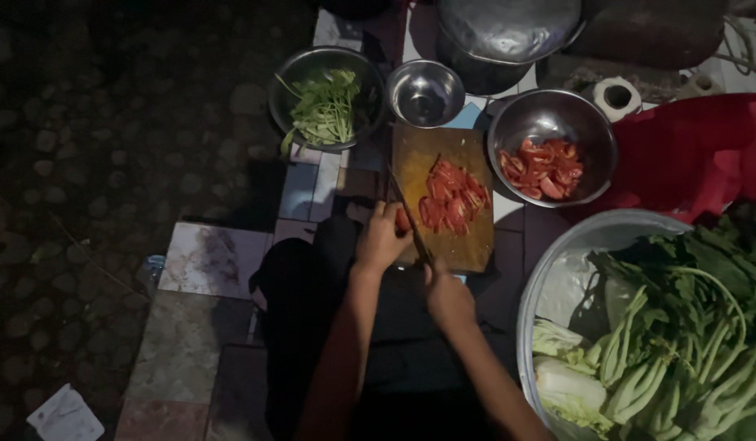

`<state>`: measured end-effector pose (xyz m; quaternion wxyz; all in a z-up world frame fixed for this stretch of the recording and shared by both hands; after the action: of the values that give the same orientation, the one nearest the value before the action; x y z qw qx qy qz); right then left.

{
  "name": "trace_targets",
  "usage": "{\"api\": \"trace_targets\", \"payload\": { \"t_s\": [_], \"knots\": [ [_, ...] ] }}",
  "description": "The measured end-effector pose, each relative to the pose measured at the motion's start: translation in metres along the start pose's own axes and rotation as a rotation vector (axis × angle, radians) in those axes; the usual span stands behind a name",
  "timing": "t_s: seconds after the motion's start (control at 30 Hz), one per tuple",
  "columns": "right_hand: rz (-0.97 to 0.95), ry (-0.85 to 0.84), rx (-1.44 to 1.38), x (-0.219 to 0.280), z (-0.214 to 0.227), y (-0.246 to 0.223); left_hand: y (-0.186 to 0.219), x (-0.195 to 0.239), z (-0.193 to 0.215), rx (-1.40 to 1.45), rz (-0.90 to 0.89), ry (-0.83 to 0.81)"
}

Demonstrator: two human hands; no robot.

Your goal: The person slices tomatoes on a wooden cutting board with a knife and places the pieces into a metal bowl.

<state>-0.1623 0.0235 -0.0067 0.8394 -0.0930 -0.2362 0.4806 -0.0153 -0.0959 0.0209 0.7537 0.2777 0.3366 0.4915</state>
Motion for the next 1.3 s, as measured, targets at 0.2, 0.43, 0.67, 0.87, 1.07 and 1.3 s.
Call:
{"api": "trace_targets", "payload": {
  "t_s": [0.2,0.43,0.67,0.87,1.07,1.3],
  "knots": [
    [-0.140,-0.108,0.150,0.059,0.017,0.055,-0.002,0.002,0.000,-0.057,0.144,-0.065],
    [-0.153,-0.107,0.145,0.061,0.016,0.072,-0.001,0.000,0.004,-0.039,0.100,-0.042],
    [-0.112,-0.067,0.055,0.008,0.003,0.023,-0.008,0.001,-0.006,-0.016,0.076,-0.030],
    [-0.040,-0.007,-0.008,-0.055,-0.003,-0.031,-0.007,0.000,-0.006,-0.013,0.021,-0.013],
    [-0.035,0.028,-0.006,-0.047,-0.009,-0.021,-0.006,0.002,-0.001,-0.030,-0.005,0.001],
    [-0.134,-0.037,0.081,0.019,-0.008,0.060,-0.016,-0.002,-0.016,0.056,-0.020,-0.028]
  ]
}}
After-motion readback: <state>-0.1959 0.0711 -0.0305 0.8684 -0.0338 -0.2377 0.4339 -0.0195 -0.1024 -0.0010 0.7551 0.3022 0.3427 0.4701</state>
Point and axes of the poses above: each hand's wrist, its own x-axis away from the middle knuckle, its own z-axis out of the back of the hand, y = z × x, the point moved 10 cm from there along -x, towards the middle knuckle, and after that the axes turned 9 degrees about -z, right-handed, at the moved point
